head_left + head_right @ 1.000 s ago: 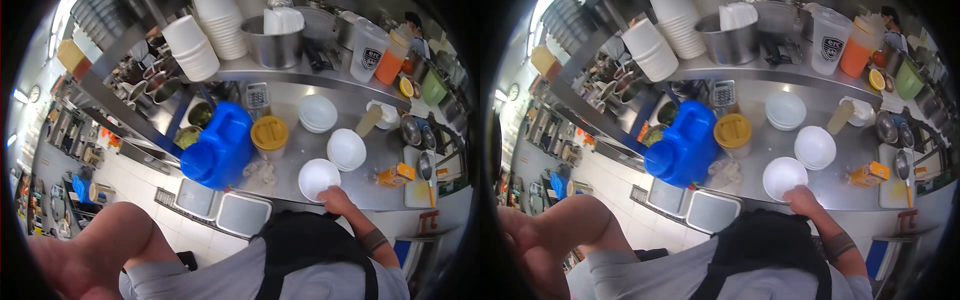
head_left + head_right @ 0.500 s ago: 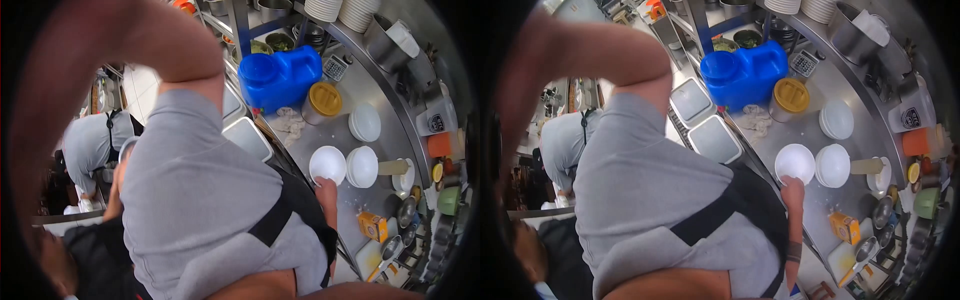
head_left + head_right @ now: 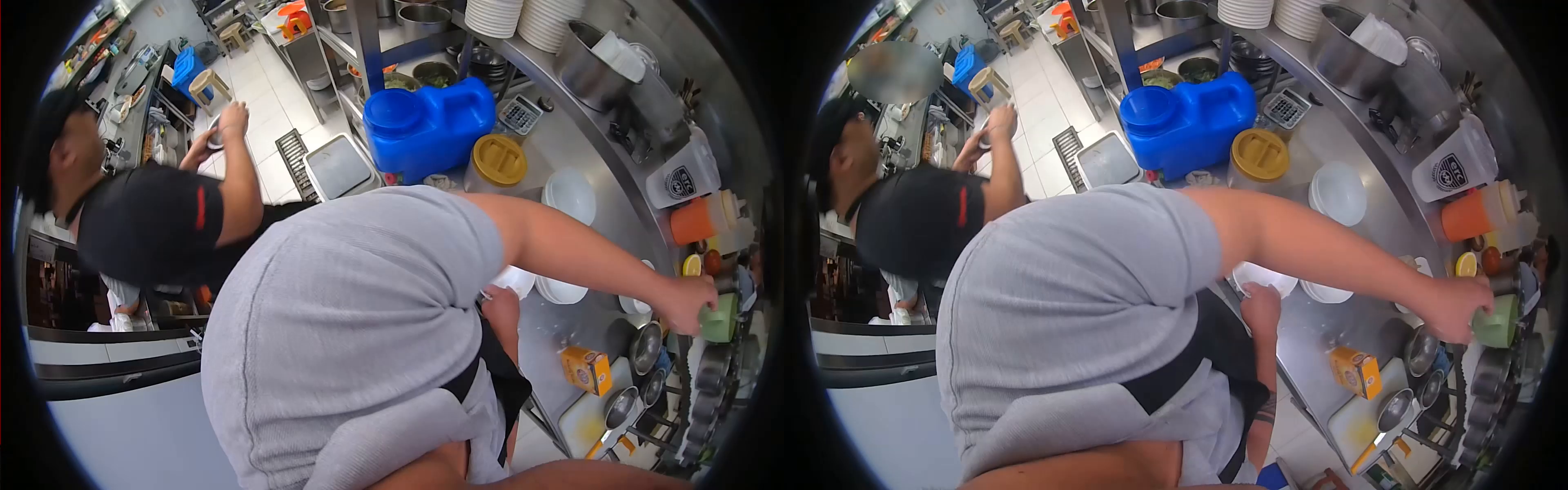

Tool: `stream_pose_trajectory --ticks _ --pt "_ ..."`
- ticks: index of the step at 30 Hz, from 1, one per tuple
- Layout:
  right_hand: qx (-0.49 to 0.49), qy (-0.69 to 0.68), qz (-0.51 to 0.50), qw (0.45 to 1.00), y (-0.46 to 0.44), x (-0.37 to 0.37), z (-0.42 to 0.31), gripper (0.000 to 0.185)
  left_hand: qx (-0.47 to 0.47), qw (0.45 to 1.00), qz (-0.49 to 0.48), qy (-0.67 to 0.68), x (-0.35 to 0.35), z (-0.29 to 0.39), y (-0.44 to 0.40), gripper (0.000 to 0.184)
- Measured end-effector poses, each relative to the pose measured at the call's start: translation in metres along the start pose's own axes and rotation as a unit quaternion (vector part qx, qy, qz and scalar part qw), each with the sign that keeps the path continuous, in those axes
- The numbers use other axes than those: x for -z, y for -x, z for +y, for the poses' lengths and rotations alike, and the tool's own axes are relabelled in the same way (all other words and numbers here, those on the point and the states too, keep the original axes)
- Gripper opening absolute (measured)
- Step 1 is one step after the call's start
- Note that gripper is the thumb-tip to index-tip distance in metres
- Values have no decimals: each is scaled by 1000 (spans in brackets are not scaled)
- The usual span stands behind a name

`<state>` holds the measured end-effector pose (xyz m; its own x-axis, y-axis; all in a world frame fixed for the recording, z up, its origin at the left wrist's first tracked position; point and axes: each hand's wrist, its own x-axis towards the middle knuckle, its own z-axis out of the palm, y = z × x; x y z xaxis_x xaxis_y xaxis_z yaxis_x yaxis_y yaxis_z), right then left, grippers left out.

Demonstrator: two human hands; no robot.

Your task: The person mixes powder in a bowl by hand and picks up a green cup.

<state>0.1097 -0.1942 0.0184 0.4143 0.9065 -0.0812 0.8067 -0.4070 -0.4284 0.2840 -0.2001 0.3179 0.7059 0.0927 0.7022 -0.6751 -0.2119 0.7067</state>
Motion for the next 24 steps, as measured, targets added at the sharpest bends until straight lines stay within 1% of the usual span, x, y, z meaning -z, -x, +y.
stream_pose_trajectory --ticks 1,2,3,4,5,6,7,8,9,10,11,12,13,14,15,17,18,19,20,21,22,23,24 --pt "8 0 6 1000 -1 2 -1 34 7 998 56 -27 -29 -11 -14 36" --pt "17 -3 14 1000 -2 2 -1 33 6 998 53 -29 -43 -15 -35 36" --pt "26 -6 21 999 -2 4 -2 32 112 990 -71 -56 -54 -13 -58 30" --pt "33 -7 27 999 -2 4 -2 32 216 954 -193 -81 -60 -8 -73 25" --pt "37 -8 31 999 -1 5 -2 31 215 953 -197 -82 -64 -7 -82 25" --pt "42 -11 35 998 0 5 -1 30 126 948 -225 -186 -65 -7 -90 19" --pt "46 -12 37 998 1 5 -1 30 33 925 -248 -286 -69 -9 -94 15" --pt "50 -14 39 998 3 6 -1 29 -12 882 -258 -395 -96 -39 -114 19" --pt "52 -14 40 998 4 6 -2 28 -11 882 -258 -395 -113 -66 -129 19" --pt "56 -15 40 998 6 7 -2 28 5 888 -302 -346 -124 -87 -141 9" --pt "58 -14 41 997 6 8 -2 27 20 891 -344 -296 -128 -98 -148 7" --pt "61 -15 42 997 7 9 -1 26 21 890 -343 -298 -130 -92 -147 7" --pt "63 -16 42 997 7 9 -1 26 191 944 -241 -123 -132 -80 -142 8" --pt "66 -16 42 997 8 9 0 25 346 929 -120 62 -129 -71 -138 9" --pt "70 -16 42 997 8 10 0 24 346 929 -117 61 -123 -70 -136 9" --pt "74 -15 44 996 9 10 1 23 358 902 -230 78 -109 -69 -133 9" --pt "76 -15 45 996 9 11 0 23 358 902 -228 77 -113 -85 -141 9" --pt "77 -13 45 996 9 13 -2 22 223 926 -303 4 -124 -115 -156 14" --pt "81 -15 48 995 10 15 -2 22 82 923 -370 -69 -130 -132 -165 21" --pt "82 -14 49 995 9 15 -1 21 81 923 -369 -69 -116 -115 -155 21" --pt "81 -14 51 995 10 15 -1 21 160 940 -301 29 -89 -80 -131 21" --pt "80 -14 51 995 8 13 0 21 236 936 -228 126 -73 -59 -116 21" --pt "63 -11 43 997 6 12 0 23 147 948 -275 59 -92 -100 -126 22"
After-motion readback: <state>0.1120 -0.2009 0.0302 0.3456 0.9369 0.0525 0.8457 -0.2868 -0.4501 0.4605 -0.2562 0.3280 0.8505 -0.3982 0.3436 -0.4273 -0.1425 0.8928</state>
